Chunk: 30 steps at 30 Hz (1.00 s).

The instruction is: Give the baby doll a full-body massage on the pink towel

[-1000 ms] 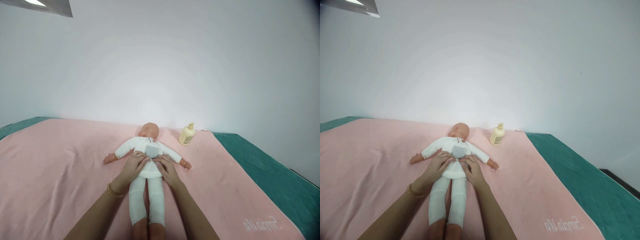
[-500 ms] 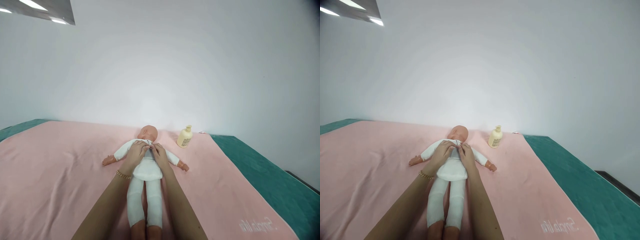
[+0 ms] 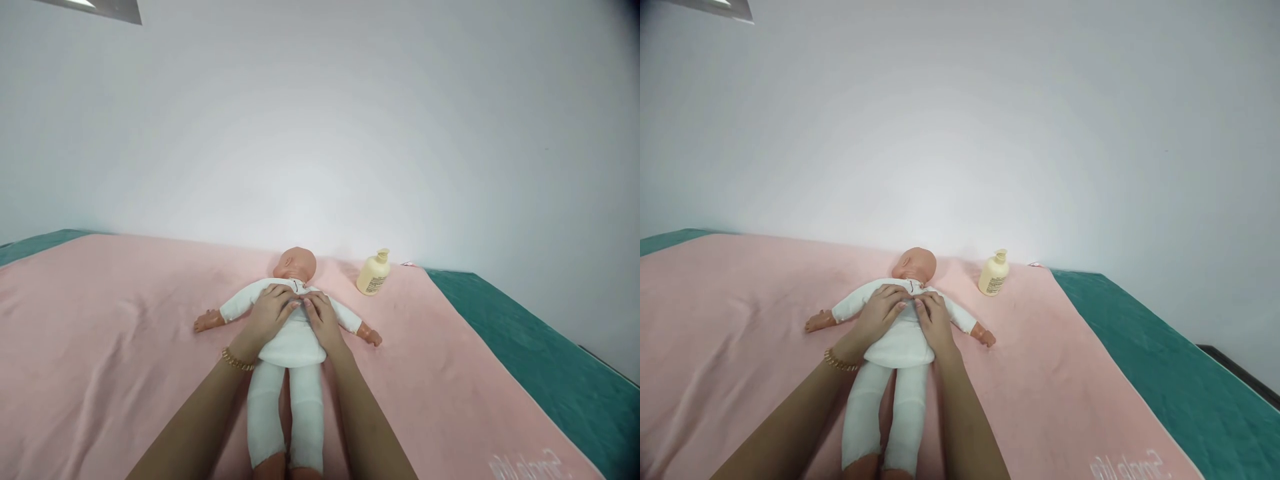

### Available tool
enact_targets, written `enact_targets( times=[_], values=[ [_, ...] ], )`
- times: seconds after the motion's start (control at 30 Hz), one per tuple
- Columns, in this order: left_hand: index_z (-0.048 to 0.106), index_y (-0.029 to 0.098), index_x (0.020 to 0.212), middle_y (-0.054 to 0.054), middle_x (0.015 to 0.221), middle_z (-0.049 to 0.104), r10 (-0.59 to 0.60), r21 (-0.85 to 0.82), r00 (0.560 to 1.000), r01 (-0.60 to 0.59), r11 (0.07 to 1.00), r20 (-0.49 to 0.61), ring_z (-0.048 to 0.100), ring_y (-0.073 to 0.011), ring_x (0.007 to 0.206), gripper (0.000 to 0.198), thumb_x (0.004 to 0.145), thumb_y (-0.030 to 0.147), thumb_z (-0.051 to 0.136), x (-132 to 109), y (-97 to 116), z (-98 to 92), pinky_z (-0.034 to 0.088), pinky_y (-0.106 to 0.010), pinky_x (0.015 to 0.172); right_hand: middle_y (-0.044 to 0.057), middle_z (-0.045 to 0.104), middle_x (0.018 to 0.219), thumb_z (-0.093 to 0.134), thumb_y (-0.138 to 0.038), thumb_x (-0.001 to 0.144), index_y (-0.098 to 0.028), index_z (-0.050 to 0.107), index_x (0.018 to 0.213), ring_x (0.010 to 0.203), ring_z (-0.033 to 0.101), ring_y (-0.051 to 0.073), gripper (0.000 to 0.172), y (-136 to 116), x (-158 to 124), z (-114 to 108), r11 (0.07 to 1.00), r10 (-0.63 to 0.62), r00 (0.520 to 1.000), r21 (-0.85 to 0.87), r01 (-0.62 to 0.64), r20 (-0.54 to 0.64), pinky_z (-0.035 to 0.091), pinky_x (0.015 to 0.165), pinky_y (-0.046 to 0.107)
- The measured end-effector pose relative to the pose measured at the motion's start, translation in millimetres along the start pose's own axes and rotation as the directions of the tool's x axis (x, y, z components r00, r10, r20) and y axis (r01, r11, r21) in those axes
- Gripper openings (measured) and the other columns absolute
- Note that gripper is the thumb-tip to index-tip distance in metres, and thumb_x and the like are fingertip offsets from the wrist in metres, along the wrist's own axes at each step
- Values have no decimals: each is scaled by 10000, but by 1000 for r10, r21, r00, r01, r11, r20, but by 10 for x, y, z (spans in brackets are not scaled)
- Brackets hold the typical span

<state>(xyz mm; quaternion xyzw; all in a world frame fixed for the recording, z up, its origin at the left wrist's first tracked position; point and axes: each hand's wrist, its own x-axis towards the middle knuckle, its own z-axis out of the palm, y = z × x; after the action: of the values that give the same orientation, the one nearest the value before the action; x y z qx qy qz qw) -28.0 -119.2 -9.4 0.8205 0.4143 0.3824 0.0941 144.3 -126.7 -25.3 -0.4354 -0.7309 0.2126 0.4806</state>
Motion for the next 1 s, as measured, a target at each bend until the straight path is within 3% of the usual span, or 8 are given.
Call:
enact_targets(
  times=[0.2,0.53,0.73,1.0],
  values=[
    [617,184,1137,-96,1210,612,-1,63,1000,3,998,-26,479,-253,1168,348,961,393,402,-12,4,21,375,-468,999,91,591,1223,400,-438,977,-238,608,1202,1188,487,223,365,31,-15,9,996,-58,998,-63,58,3,356,1054,410],
    [646,184,1018,-81,1075,661,-64,127,998,61,990,22,535,-254,1056,352,954,440,413,29,41,33,402,-442,911,77,663,1112,395,-452,979,-220,647,1105,1092,551,224,365,63,46,26,995,-41,996,-91,48,81,391,993,410],
    [609,201,1182,-99,1289,590,-52,130,999,50,990,12,476,-275,1196,416,960,467,379,21,18,50,378,-475,964,87,575,1309,411,-459,970,-233,574,1250,1240,474,227,396,117,27,52,994,-51,998,-96,55,45,338,1070,435],
    [635,202,1126,-88,1175,648,-76,122,997,72,990,29,505,-260,1116,411,950,486,396,35,16,59,384,-456,945,76,631,1244,385,-490,971,-235,602,1221,1180,513,241,418,165,57,63,990,-18,995,-134,32,100,365,1030,443]
  ],
)
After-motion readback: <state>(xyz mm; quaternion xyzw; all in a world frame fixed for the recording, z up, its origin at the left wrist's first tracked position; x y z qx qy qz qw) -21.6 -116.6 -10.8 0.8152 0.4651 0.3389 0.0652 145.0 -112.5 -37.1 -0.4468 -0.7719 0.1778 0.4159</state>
